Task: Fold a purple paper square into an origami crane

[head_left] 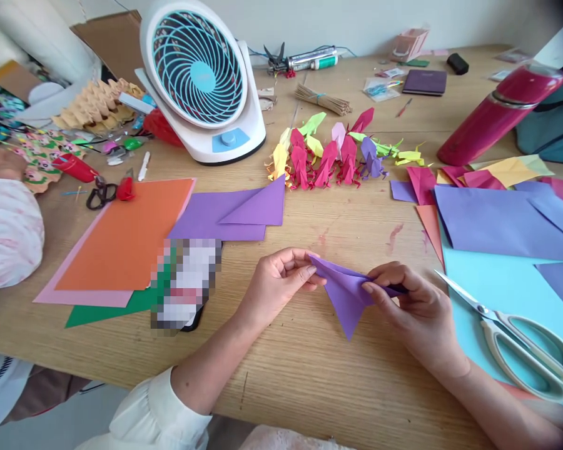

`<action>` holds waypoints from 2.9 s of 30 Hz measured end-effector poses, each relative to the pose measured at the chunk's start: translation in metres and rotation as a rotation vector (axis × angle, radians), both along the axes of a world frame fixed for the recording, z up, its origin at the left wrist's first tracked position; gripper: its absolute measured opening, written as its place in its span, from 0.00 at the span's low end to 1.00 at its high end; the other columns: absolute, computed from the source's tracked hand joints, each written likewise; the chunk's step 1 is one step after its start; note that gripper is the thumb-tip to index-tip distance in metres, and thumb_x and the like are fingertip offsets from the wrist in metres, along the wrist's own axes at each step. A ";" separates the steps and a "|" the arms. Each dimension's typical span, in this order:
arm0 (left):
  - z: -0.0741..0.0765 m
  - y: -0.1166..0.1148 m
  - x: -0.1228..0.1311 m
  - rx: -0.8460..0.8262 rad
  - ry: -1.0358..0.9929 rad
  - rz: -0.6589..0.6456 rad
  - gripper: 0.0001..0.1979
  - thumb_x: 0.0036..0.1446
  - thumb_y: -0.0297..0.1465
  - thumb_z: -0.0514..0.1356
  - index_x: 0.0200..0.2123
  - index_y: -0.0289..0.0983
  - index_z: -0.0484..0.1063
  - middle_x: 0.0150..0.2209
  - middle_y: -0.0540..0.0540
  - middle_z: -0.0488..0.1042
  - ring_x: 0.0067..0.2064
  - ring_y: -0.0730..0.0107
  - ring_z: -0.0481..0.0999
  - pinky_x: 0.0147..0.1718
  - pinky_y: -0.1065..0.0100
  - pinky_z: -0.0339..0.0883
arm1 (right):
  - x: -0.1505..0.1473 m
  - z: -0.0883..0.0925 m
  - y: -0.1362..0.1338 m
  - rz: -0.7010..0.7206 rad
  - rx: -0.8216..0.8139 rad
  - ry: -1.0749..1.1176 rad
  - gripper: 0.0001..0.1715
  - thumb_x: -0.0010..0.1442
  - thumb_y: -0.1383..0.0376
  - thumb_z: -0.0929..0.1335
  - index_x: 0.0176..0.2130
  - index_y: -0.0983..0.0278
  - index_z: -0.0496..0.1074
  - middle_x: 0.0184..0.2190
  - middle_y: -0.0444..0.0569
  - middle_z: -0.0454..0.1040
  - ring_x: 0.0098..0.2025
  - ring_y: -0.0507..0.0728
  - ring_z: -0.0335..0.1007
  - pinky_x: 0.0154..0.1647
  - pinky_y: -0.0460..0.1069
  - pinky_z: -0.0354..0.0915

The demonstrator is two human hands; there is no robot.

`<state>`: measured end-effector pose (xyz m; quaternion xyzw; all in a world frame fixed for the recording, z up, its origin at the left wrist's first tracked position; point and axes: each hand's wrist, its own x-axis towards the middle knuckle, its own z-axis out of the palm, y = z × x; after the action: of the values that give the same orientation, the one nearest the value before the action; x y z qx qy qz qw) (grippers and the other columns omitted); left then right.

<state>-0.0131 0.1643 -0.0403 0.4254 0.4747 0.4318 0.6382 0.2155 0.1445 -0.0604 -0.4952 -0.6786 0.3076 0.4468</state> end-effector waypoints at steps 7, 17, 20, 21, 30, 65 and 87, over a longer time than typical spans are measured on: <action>0.008 -0.004 0.001 0.017 -0.021 0.022 0.13 0.56 0.38 0.69 0.38 0.34 0.79 0.35 0.45 0.83 0.37 0.66 0.84 0.39 0.69 0.78 | -0.001 0.000 -0.002 -0.011 0.119 -0.075 0.08 0.61 0.68 0.73 0.32 0.60 0.70 0.33 0.45 0.76 0.31 0.52 0.71 0.29 0.49 0.64; 0.010 -0.005 0.004 0.005 0.035 0.059 0.15 0.59 0.41 0.66 0.32 0.34 0.76 0.30 0.46 0.82 0.32 0.65 0.84 0.32 0.70 0.78 | -0.001 0.004 -0.005 0.021 0.343 -0.189 0.10 0.58 0.72 0.73 0.35 0.59 0.71 0.34 0.47 0.77 0.30 0.55 0.75 0.27 0.50 0.69; 0.009 -0.005 0.003 -0.013 0.022 0.059 0.14 0.58 0.41 0.66 0.31 0.35 0.76 0.30 0.47 0.82 0.31 0.66 0.84 0.31 0.71 0.78 | -0.001 0.004 -0.006 0.026 0.373 -0.215 0.11 0.57 0.72 0.74 0.35 0.59 0.71 0.34 0.47 0.78 0.30 0.55 0.76 0.27 0.49 0.69; 0.009 -0.004 0.003 -0.015 0.024 0.061 0.14 0.58 0.40 0.66 0.31 0.35 0.76 0.30 0.47 0.82 0.31 0.66 0.84 0.31 0.71 0.78 | -0.001 0.005 -0.006 0.026 0.367 -0.214 0.10 0.57 0.72 0.74 0.35 0.59 0.71 0.34 0.47 0.78 0.30 0.55 0.76 0.27 0.49 0.69; 0.006 -0.004 0.003 0.013 0.020 0.082 0.12 0.57 0.38 0.66 0.31 0.34 0.74 0.27 0.48 0.80 0.31 0.66 0.84 0.30 0.71 0.78 | -0.001 0.004 -0.004 -0.010 0.225 -0.168 0.08 0.60 0.68 0.73 0.33 0.59 0.70 0.33 0.46 0.77 0.30 0.53 0.73 0.28 0.49 0.67; 0.001 0.003 -0.011 -0.053 -0.064 -0.062 0.12 0.52 0.36 0.71 0.33 0.33 0.79 0.29 0.48 0.80 0.33 0.71 0.83 0.35 0.72 0.78 | 0.013 -0.001 0.008 0.058 -0.146 0.057 0.09 0.60 0.60 0.74 0.32 0.60 0.72 0.33 0.45 0.77 0.34 0.54 0.72 0.33 0.48 0.67; -0.002 0.003 -0.017 0.089 0.189 -0.170 0.05 0.57 0.30 0.67 0.32 0.33 0.78 0.30 0.48 0.81 0.35 0.71 0.84 0.35 0.74 0.78 | 0.018 0.004 0.010 0.117 -0.052 -0.041 0.07 0.59 0.62 0.74 0.32 0.57 0.71 0.33 0.44 0.78 0.33 0.55 0.74 0.31 0.50 0.67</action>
<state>-0.0298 0.1677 -0.0419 0.5308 0.4753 0.3546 0.6055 0.2336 0.1541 -0.0566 -0.4725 -0.7072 0.3403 0.4010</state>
